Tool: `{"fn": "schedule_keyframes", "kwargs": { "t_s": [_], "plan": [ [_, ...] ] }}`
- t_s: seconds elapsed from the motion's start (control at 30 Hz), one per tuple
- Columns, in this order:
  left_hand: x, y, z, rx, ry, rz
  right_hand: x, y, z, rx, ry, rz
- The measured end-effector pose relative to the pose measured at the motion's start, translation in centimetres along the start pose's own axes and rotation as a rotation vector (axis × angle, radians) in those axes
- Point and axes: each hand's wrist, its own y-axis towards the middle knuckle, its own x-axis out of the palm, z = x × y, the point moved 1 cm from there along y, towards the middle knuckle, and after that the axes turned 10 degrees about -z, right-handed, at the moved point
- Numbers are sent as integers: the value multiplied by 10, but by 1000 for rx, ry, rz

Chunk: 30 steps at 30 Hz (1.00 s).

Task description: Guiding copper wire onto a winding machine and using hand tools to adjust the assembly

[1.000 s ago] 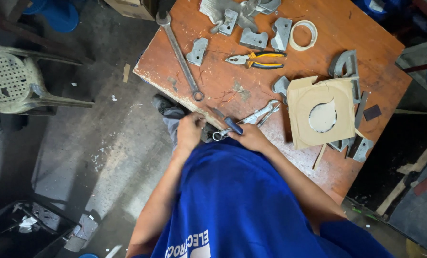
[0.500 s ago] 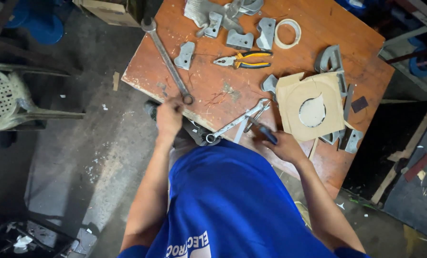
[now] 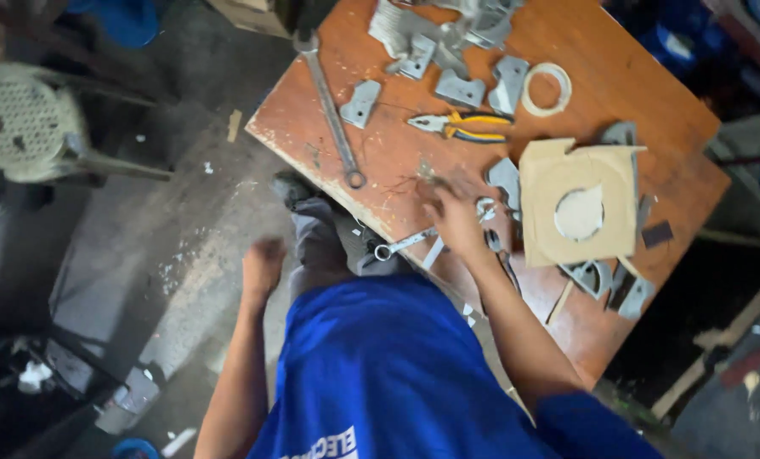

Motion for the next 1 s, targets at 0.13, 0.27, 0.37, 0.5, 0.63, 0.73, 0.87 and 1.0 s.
{"fn": "schedule_keyframes", "kwargs": {
  "t_s": [0.13,0.27,0.37,0.5,0.63,0.73,0.87,1.0],
  "plan": [
    [25,-88,-131,-148,61,-80,47,77,36,-110,-69,-110],
    [47,-184,-187,-513,-315,13,28,90,18,-121,-94,-118],
    [75,-227,-213,-567,-749,119,21,87,12,-139,-67,-134],
    [84,-242,-212,-554,-962,145,19,87,3,-138,-137,-144],
    [58,-240,-207,-535,-866,85,16,72,-18,-220,-101,-202],
    [35,-239,-213,-522,-836,91,15,69,-34,-78,-62,-310],
    [20,-253,-219,-503,-841,175,33,81,-34,205,205,-145],
    [23,-268,-221,-499,-867,180,57,95,-28,292,117,-15]
  ]
}}
